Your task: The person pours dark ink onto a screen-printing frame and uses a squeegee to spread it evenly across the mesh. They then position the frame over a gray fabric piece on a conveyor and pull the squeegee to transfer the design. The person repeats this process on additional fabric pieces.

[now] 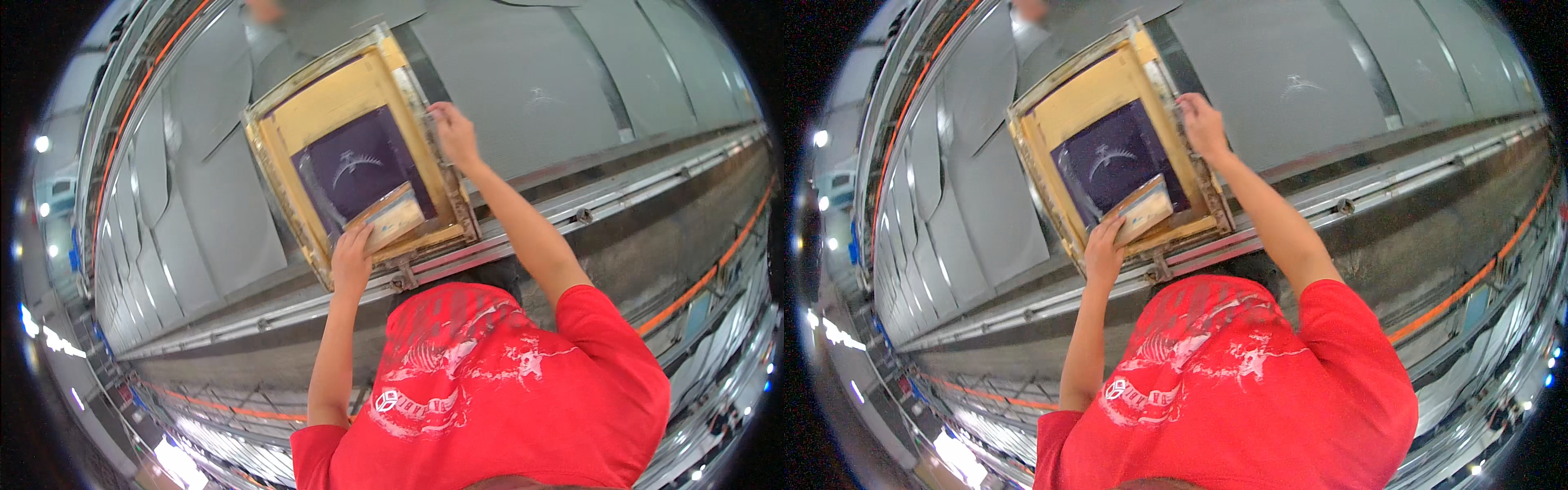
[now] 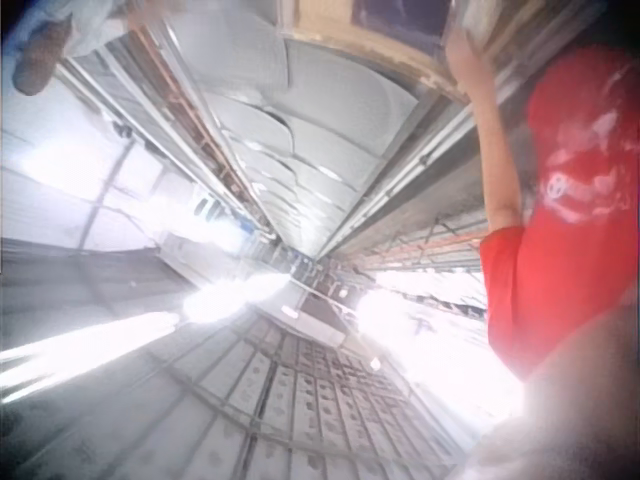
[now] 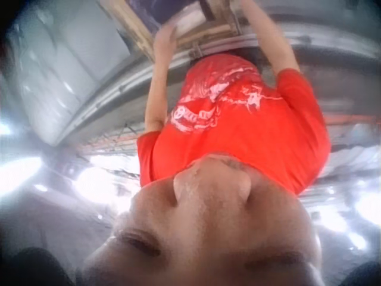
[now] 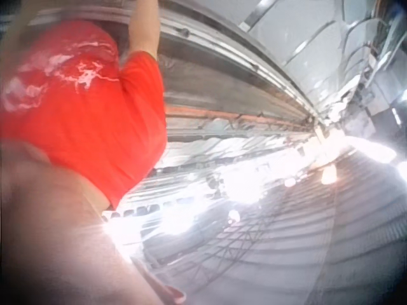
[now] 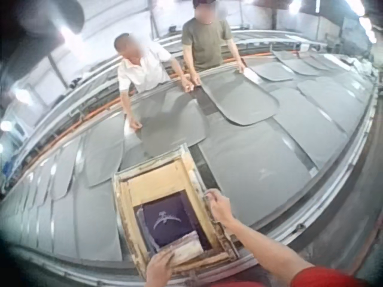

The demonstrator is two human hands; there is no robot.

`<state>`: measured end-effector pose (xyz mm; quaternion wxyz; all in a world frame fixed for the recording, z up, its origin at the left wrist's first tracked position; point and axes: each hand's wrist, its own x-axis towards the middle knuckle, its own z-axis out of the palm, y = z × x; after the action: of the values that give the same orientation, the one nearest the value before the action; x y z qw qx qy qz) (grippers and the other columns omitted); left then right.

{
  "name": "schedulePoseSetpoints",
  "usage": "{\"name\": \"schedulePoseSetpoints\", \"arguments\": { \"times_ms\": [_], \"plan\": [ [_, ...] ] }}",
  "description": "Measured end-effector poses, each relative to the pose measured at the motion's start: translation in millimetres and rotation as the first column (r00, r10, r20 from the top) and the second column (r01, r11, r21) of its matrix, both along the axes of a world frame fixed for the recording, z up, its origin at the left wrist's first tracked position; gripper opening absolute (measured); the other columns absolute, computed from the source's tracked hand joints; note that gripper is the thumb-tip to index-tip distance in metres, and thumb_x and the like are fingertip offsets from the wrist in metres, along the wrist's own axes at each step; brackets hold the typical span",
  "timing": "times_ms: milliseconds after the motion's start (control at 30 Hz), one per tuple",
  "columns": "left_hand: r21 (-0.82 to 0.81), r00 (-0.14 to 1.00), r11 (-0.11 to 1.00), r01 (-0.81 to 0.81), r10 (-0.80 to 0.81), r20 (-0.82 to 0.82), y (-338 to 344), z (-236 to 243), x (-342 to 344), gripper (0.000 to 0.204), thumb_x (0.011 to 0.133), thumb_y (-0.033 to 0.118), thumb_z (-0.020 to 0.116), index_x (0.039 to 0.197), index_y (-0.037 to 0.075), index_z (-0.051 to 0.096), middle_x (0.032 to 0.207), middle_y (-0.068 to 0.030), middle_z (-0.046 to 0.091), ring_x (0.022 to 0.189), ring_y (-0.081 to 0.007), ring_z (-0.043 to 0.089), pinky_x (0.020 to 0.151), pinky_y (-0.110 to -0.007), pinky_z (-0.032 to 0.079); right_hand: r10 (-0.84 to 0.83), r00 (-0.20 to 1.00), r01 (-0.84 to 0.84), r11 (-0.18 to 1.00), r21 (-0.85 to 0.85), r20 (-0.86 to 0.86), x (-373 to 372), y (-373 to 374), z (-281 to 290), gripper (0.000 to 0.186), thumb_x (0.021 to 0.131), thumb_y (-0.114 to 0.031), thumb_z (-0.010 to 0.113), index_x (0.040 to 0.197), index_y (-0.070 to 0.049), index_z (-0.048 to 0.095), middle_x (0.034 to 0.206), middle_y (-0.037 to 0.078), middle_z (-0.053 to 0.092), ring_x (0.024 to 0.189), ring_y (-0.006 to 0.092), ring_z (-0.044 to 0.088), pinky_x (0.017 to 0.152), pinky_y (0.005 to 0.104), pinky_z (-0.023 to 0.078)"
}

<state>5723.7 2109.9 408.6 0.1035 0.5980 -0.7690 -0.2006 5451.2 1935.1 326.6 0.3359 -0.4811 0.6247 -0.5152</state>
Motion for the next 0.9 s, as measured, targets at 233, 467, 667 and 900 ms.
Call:
{"name": "schedulePoseSetpoints", "arguments": {
  "times_ms": [233, 467, 667, 900],
  "plan": [
    [0.031, 0.998, 0.998, 0.056, -0.057, 0.031, 2.4, -9.0, 6.4, 0.059, 0.072, -0.005, 0.066, 0.129, 0.008, 0.062, 0.128, -0.0128, 0.063, 0.119, -0.0341, 0.058, 0.102, -0.042, 0.047, 0.003, 1.000, -0.004, 0.983, 0.182, 0.005, 1.0, 2.2, -1.2, 0.024, 0.100, -0.025, 0.056, 0.112, -0.008, 0.066, 0.085, 0.018, 0.069, 0.073, 0.0335, 0.067, 0.071, 0.0405, 0.051],
    [-0.049, 0.995, 0.996, -0.080, 0.082, 0.054, -13.4, -20.8, 4.1, 0.046, 0.071, -0.002, 0.060, 0.115, 0.009, 0.069, 0.120, -0.0115, 0.066, 0.112, -0.0326, 0.062, 0.096, -0.043, 0.050, 0.088, 0.994, -0.095, 0.990, 0.107, 0.068, -10.7, -9.2, -29.6, 0.033, 0.101, -0.028, 0.055, 0.127, -0.011, 0.064, 0.101, 0.020, 0.070, 0.096, 0.0382, 0.068, 0.083, 0.0425, 0.052],
    [-0.032, 0.978, 0.990, -0.137, 0.140, 0.154, -41.5, -13.7, -16.3, 0.040, 0.068, 0.005, 0.066, 0.106, 0.016, 0.072, 0.107, -0.0033, 0.067, 0.102, -0.0291, 0.063, 0.085, -0.043, 0.050, 0.194, 0.979, -0.180, 0.963, 0.200, -0.056, -49.9, 17.2, -2.2, 0.039, 0.097, -0.020, 0.059, 0.136, -0.016, 0.060, 0.090, 0.010, 0.064, 0.078, 0.0260, 0.059, 0.074, 0.0376, 0.049],
    [-0.012, 0.955, 0.983, -0.184, 0.182, 0.232, -38.5, -13.1, -9.6, 0.037, 0.067, 0.009, 0.069, 0.101, 0.018, 0.076, 0.095, -0.0036, 0.065, 0.094, -0.0276, 0.063, 0.080, -0.043, 0.050, -0.050, 0.983, 0.064, 0.995, 0.075, -0.177, -162.3, 85.4, 17.7, 0.033, 0.091, -0.010, 0.065, 0.123, -0.009, 0.067, 0.096, 0.012, 0.066, 0.079, 0.0250, 0.060, 0.075, 0.0352, 0.051]
  ]
}}
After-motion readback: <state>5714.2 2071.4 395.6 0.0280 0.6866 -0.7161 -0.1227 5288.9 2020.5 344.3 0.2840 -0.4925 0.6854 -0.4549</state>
